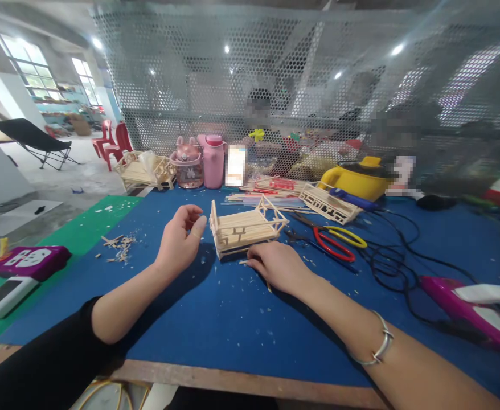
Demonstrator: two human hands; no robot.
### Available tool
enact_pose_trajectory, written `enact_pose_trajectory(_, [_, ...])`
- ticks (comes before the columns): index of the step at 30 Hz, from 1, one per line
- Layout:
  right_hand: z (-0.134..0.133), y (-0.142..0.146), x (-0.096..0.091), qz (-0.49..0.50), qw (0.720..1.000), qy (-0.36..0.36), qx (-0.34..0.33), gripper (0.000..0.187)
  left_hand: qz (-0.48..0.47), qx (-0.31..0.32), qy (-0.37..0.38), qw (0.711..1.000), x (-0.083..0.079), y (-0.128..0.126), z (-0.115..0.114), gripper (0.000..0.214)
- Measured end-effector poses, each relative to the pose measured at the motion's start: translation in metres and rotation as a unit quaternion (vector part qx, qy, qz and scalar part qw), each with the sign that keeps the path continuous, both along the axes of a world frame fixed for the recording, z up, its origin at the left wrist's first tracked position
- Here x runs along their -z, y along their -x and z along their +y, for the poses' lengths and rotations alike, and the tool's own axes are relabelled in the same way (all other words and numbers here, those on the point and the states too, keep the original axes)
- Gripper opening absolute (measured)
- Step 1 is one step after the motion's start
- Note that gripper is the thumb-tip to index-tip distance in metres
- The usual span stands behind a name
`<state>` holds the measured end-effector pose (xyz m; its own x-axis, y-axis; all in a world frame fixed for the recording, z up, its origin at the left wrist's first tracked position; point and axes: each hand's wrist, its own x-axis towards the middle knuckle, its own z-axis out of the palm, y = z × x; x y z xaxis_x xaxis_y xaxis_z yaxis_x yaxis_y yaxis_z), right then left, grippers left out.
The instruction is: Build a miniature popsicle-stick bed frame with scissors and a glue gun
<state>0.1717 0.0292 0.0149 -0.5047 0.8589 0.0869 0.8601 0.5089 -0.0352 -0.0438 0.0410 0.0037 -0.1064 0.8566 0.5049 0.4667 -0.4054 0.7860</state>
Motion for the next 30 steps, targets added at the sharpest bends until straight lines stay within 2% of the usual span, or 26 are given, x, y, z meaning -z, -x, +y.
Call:
enact_pose_trajectory(5, [-0.004, 0.005, -0.007, 0.084, 0.996, -0.026, -0.034, 0.02, 0.037, 0.084, -0.07, 0.993, -0.004, -0.002, -0.008, 0.027])
enact_pose_trajectory(10, [-0.012, 0.016, -0.027, 0.155, 0.985, -0.074, -0.012, 0.022, 0.062, 0.149, -0.105, 0.981, -0.002, -0.001, -0.005, 0.038])
enact_pose_trajectory(15, [-0.011, 0.023, -0.034, 0.148, 0.986, -0.076, 0.028, 0.017, 0.077, 0.157, -0.087, 0.981, -0.001, 0.0, -0.003, 0.041])
enact_pose_trajectory(25, [-0.008, 0.026, -0.031, 0.154, 0.983, -0.093, 0.033, 0.017, 0.086, 0.149, -0.084, 0.981, -0.002, -0.001, -0.004, 0.041])
enact_pose_trajectory(30, [-0.009, 0.026, -0.032, 0.154, 0.983, -0.09, 0.034, 0.017, 0.111, 0.161, -0.112, 0.974, -0.003, -0.001, -0.006, 0.045])
